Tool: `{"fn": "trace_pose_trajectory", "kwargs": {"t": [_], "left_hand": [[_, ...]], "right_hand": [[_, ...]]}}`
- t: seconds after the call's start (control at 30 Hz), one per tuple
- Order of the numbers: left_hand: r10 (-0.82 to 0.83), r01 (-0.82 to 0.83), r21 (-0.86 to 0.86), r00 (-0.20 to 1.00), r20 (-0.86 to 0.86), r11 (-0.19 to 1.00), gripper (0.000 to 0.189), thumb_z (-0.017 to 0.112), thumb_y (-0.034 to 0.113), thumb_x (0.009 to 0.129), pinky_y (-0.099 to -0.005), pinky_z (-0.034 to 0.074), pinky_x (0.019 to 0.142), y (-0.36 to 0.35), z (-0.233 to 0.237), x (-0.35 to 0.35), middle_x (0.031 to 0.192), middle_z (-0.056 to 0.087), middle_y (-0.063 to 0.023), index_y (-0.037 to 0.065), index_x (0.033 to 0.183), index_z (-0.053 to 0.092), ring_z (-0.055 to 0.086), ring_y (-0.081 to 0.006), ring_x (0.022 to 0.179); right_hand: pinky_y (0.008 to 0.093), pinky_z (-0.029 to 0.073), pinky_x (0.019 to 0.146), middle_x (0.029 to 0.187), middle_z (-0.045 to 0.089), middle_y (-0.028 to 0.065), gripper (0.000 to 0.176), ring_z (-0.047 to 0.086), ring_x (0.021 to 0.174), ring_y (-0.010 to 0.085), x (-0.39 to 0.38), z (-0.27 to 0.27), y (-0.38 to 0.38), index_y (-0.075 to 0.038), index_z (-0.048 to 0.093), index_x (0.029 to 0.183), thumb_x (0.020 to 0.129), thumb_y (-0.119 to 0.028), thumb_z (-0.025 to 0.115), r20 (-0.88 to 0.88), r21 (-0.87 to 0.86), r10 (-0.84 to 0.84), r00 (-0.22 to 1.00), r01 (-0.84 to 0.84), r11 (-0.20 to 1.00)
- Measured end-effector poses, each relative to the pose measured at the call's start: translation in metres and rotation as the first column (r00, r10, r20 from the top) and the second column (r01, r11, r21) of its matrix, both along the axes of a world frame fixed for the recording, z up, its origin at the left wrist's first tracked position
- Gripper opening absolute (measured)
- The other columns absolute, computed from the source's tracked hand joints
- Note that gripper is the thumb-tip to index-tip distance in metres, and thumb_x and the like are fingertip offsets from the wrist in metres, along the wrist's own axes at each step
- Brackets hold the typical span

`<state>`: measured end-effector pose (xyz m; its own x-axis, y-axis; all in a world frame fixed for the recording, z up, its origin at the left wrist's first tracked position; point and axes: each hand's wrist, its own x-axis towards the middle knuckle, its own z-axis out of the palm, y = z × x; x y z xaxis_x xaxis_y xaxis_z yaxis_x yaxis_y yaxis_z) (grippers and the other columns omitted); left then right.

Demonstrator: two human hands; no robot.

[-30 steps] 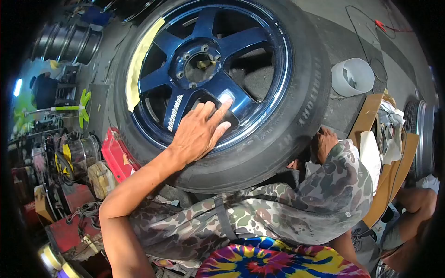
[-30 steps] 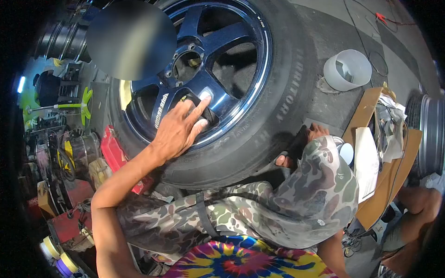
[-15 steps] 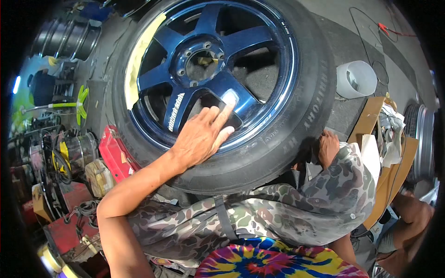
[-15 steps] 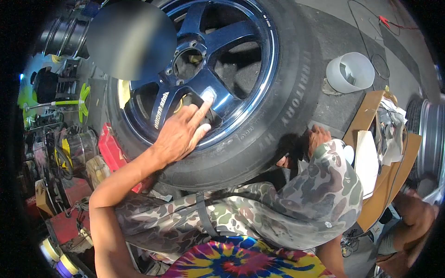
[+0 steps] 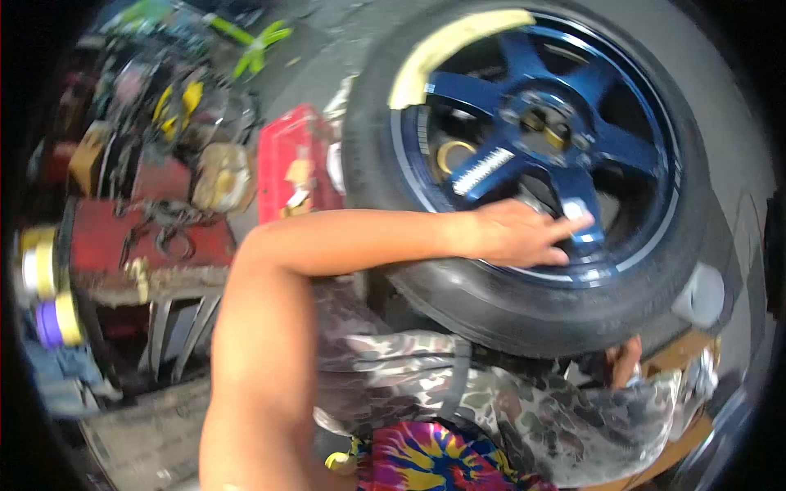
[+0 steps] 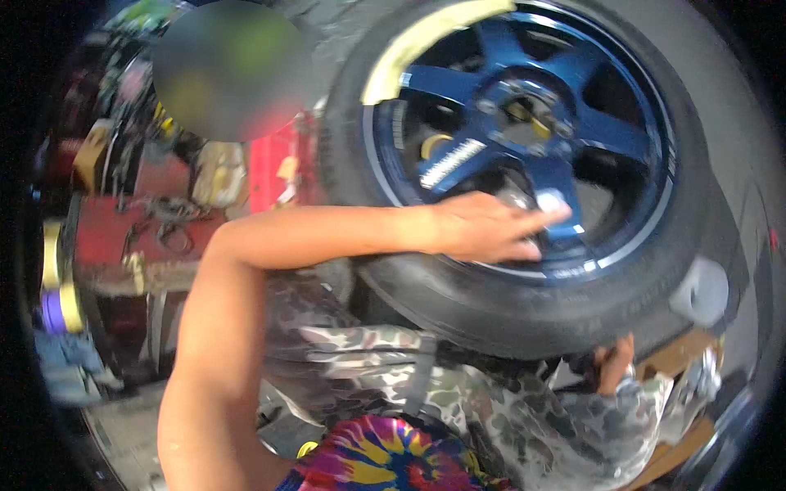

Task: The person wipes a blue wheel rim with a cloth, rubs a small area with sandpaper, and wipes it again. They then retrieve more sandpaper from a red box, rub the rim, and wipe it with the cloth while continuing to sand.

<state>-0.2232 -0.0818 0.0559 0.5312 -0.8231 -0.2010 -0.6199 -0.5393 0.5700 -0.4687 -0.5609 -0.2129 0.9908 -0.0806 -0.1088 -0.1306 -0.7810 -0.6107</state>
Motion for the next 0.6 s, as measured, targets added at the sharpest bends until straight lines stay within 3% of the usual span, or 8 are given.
{"fn": "trace_pose_trajectory", "kwargs": {"t": [0.1,0.23,0.3,0.33,0.37,0.43,0.47,0.6], "left_hand": [[-0.199,0.201,-0.016,0.975,0.097,0.979,0.058,0.051,0.045,0.113,-0.0533,0.062,0.083,0.007,0.03,0.017,0.105,0.076,-0.0264,0.012,0.161,0.049,0.075,-0.0477,0.094],[0.241,-0.102,-0.394,0.915,0.324,0.914,0.048,0.051,0.042,0.114,-0.0477,0.06,0.095,0.083,0.112,0.073,0.119,0.077,-0.0213,0.006,0.138,0.07,0.076,-0.0382,0.107],[0.527,-0.309,-0.487,0.743,0.413,0.817,0.046,0.055,0.044,0.113,-0.0392,0.06,0.082,0.157,0.138,0.093,0.1,0.079,-0.0158,0.004,0.126,0.075,0.076,-0.0241,0.086],[0.575,-0.432,-0.383,0.665,0.476,0.817,0.042,0.059,0.041,0.108,-0.044,0.057,0.072,0.198,0.158,0.098,0.088,0.077,-0.0156,0.003,0.104,0.077,0.075,-0.0276,0.077],[0.757,-0.571,-0.542,0.619,0.207,0.616,0.041,0.061,0.037,0.108,-0.0451,0.058,0.083,0.227,0.171,0.077,0.099,0.077,-0.0232,-0.001,0.108,0.076,0.074,-0.0404,0.093],[0.784,-0.695,-0.384,0.449,0.429,0.608,0.045,0.061,0.041,0.107,-0.0459,0.055,0.072,0.317,0.161,0.067,0.082,0.075,-0.0182,0.0,0.098,0.076,0.074,-0.0339,0.076],[0.751,-0.768,-0.258,0.395,0.529,0.586,0.045,0.059,0.043,0.11,-0.0397,0.053,0.072,0.36,0.142,0.058,0.08,0.072,-0.0134,0.003,0.101,0.077,0.063,-0.0191,0.071],[0.814,-0.926,0.171,0.378,0.441,0.337,0.04,0.078,0.041,0.093,-0.0533,0.059,0.082,0.464,0.034,0.008,0.091,0.076,-0.0281,0.001,0.088,0.08,0.077,-0.044,0.089]], "right_hand": [[0.0433,0.054,0.075,0.094,0.069,0.0171,0.012,0.063,0.079,0.0298,0.03,0.067,-0.028,0.003,0.07,0.1,0.099,-0.008,0.066,0.12,-0.225,0.093,0.988,-0.064,0.972],[0.0436,0.053,0.074,0.086,0.068,0.0156,0.02,0.06,0.069,0.0277,0.093,0.183,0.005,0.005,0.068,0.101,0.11,-0.012,0.063,0.545,-0.246,0.008,0.839,0.15,0.958],[0.0417,0.05,0.072,0.08,0.062,0.018,0.025,0.057,0.07,0.0274,0.117,0.219,-0.004,0.006,0.066,0.097,0.11,-0.016,0.066,0.527,-0.226,-0.065,0.848,0.213,0.951],[0.0417,0.05,0.072,0.08,0.062,0.018,0.025,0.057,0.07,0.0274,0.132,0.243,0.002,0.006,0.066,0.097,0.11,-0.016,0.066,0.532,-0.226,-0.047,0.845,0.195,0.954],[0.041,0.049,0.071,0.078,0.059,0.0187,0.027,0.054,0.069,0.0275,0.145,0.268,0.011,0.006,0.066,0.096,0.11,-0.017,0.066,0.458,-0.308,-0.041,0.888,0.203,0.929],[0.0394,0.046,0.068,0.078,0.053,0.02,0.033,0.049,0.07,0.0265,0.175,0.291,0.012,0.009,0.062,0.094,0.112,-0.019,0.064,0.346,-0.439,0.015,0.938,0.147,0.886],[0.0398,0.045,0.067,0.079,0.052,0.0194,0.033,0.048,0.07,0.0266,0.192,0.302,0.013,0.01,0.06,0.094,0.112,-0.018,0.063,0.314,-0.458,0.101,0.944,0.057,0.887],[0.0367,0.033,0.061,0.079,0.034,0.0106,0.033,0.034,0.069,0.0194,0.248,0.324,0.052,0.008,0.048,0.089,0.11,-0.011,0.063,0.378,-0.424,0.344,0.859,-0.17,0.89]]}}
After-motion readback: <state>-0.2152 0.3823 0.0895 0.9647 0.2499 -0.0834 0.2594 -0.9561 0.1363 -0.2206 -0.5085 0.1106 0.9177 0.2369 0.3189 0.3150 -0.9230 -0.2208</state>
